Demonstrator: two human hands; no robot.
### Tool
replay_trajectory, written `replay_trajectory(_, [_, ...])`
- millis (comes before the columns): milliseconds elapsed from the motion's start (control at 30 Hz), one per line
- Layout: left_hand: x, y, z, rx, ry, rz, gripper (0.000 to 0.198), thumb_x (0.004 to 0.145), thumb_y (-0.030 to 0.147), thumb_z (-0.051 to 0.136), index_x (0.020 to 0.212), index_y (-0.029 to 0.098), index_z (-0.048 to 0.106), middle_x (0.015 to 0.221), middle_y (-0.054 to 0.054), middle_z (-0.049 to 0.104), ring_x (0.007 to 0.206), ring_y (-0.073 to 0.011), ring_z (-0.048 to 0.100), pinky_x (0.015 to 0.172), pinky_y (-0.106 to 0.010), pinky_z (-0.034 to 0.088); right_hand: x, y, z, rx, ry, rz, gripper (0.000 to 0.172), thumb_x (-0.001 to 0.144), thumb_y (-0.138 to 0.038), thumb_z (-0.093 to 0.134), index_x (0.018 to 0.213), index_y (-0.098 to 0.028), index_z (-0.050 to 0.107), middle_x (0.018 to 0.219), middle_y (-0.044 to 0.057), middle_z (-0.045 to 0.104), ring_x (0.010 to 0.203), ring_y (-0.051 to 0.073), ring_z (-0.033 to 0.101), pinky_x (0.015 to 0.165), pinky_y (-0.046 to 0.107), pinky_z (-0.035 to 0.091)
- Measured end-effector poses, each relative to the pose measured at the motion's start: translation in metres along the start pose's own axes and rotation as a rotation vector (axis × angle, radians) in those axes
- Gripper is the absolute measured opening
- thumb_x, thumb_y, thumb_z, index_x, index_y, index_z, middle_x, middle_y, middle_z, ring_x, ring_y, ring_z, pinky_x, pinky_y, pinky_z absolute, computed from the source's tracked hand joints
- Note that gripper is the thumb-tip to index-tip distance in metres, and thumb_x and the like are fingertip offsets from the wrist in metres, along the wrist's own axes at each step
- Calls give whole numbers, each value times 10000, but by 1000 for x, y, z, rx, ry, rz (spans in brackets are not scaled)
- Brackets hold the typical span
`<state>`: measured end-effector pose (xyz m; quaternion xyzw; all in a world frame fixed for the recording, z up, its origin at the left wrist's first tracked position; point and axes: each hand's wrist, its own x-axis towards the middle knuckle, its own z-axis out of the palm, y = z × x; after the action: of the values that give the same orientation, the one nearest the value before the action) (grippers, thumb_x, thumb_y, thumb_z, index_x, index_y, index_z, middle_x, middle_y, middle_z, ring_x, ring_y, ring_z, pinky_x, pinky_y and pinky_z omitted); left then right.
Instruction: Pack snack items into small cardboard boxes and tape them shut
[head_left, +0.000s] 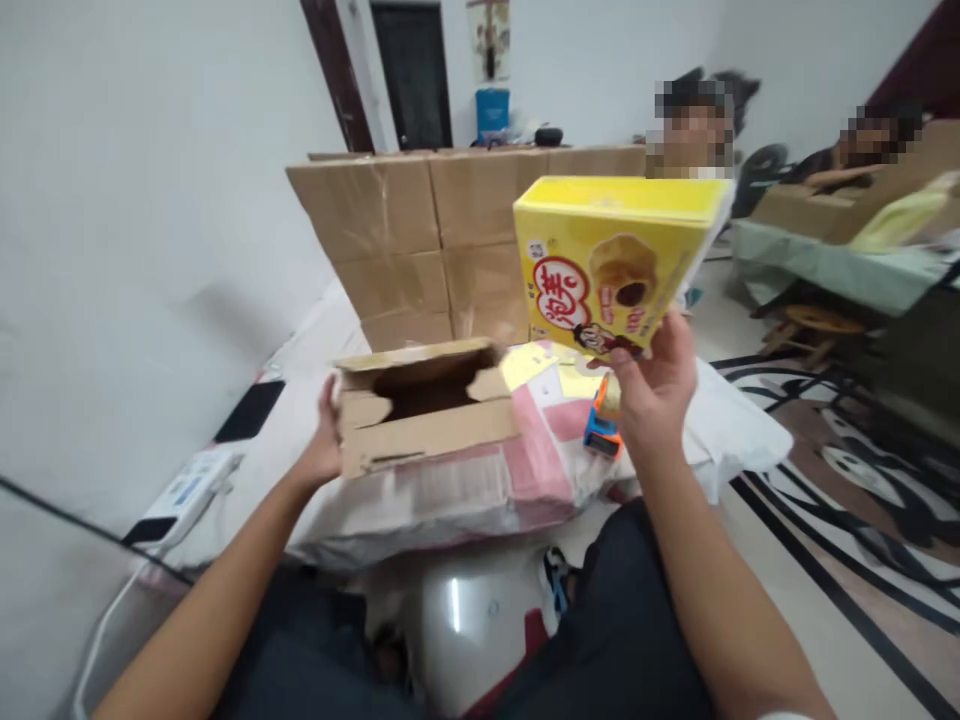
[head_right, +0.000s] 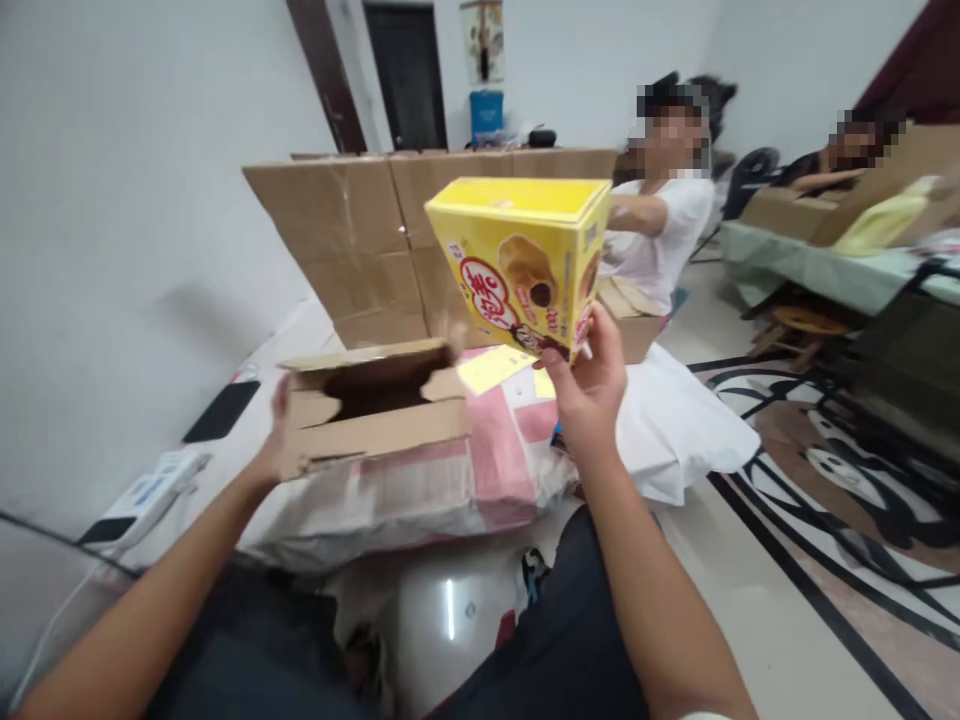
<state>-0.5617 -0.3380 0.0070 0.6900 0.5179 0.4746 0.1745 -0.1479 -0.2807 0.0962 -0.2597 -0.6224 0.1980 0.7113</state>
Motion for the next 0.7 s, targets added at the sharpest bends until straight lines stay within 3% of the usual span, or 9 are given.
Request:
replay_trajectory(100, [-5,-7,33,-91,-198,-37,1474,544,725,819,1576,225,-107,1527,-249,382,1324,-361,529,1056,-502,480,-3,-12,-2,-47,-89,-37,607,895,-451,669,1449,-322,456,1388,89,529,1204,264,597,902,403,580])
replay_trajectory(200, [-3,-3,56,-169,-402,-53,1466,588,642,835,1565,248,-183,1606,-231,269,1441,-363,391,1118,-515,414,-4,-16,-1,-86,-197,-43,643,872,-463,705,1452,-287,489,1393,100,552,1282,272,553,983,436,537])
replay_trajectory(367, [3,-2,61,-119,-549,32,1368,646,546,836,1590,207,-95,1622,-242,232,1465,-361,350,1115,-494,423,-3,-4,3,-137,-428,-36,614,850,-418,734,1417,-266,554,1279,86,643,1170,253,617,968,453,537])
replay_trajectory(433, [7,-4,54,-67,-543,58,1341,655,578,820,1592,225,-72,1618,-231,245,1472,-356,338,1113,-503,421,-1,-1,5,-156,-486,-45,576,837,-384,747,1385,-301,587,1253,66,664,1139,252,631,967,461,532])
replay_trajectory(533, [12,0,41,39,-394,206,1254,635,699,776,1582,253,85,1599,-218,271,1449,-365,356,1095,-528,428,4,-3,7,-169,-503,-70,553,815,-347,763,1349,-345,617,1246,52,679,1121,266,640,952,488,527])
replay_trajectory(633, [16,13,32,98,-230,442,1027,659,800,683,1465,251,359,1443,-199,470,1305,-348,484,1037,-524,460,8,-5,10,-145,-466,-129,523,803,-334,759,1314,-364,648,1224,58,696,1067,272,653,898,484,534])
replay_trajectory(700, [18,26,30,94,-193,574,830,754,816,565,1341,233,499,1253,-167,604,1142,-305,575,958,-480,492,10,-4,12,-112,-422,-162,501,811,-316,741,1305,-347,663,1206,70,706,1033,266,655,855,460,532])
